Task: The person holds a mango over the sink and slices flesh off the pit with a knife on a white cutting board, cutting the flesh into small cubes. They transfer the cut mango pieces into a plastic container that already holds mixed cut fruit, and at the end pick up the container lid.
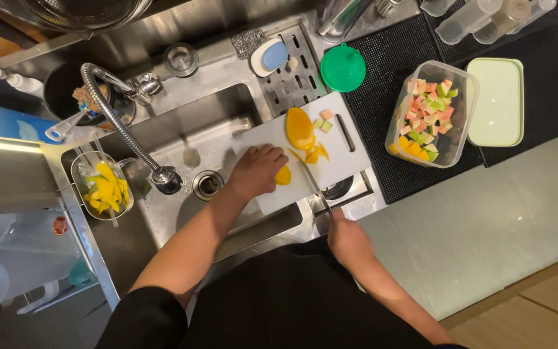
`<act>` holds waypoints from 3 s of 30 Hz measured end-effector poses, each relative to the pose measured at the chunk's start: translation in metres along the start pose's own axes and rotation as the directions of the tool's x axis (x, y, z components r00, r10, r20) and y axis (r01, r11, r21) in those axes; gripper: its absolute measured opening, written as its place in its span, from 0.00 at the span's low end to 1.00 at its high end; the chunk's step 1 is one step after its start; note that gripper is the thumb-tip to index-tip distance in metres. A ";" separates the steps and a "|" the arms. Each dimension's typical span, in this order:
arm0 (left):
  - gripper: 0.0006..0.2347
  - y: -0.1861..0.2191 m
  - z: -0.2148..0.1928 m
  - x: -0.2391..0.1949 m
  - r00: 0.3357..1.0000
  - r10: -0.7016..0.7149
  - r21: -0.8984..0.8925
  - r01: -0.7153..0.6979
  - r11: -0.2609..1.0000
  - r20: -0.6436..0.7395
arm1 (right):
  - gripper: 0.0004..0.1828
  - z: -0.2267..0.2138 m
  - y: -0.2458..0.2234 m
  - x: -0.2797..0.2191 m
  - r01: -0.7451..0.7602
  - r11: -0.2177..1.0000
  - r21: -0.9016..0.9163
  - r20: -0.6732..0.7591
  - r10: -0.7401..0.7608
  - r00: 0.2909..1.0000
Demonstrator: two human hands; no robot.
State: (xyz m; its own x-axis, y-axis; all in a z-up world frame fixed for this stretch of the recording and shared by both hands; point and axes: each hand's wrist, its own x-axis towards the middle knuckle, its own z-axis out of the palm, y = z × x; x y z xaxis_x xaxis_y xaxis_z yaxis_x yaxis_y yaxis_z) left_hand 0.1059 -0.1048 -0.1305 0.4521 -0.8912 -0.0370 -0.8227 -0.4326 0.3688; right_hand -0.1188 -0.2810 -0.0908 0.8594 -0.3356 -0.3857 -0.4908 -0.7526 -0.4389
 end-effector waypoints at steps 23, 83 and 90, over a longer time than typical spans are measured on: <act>0.22 0.030 0.029 -0.028 0.881 -0.468 -0.233 0.442 0.866 -0.072 | 0.09 0.003 -0.037 0.010 0.039 0.999 -0.020 0.114 -0.037 0.993; 0.28 0.008 0.015 -0.021 0.892 -0.452 -0.532 0.378 0.758 -0.009 | 0.07 0.045 -0.036 0.080 0.161 0.985 -0.059 0.056 -0.158 0.986; 0.29 -0.001 0.021 -0.017 0.931 -0.334 -0.459 0.235 0.857 -0.147 | 0.11 0.037 -0.006 0.029 0.082 0.996 -0.040 0.074 -0.079 0.994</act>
State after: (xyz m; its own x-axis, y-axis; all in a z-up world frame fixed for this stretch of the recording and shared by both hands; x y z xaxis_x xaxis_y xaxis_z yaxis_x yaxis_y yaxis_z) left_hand 0.0921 -0.0918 -0.1495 0.7461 -0.6655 -0.0212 -0.4406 -0.5173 0.7337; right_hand -0.0965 -0.2651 -0.1290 0.8824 -0.2326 -0.4090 -0.4130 -0.7994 -0.4364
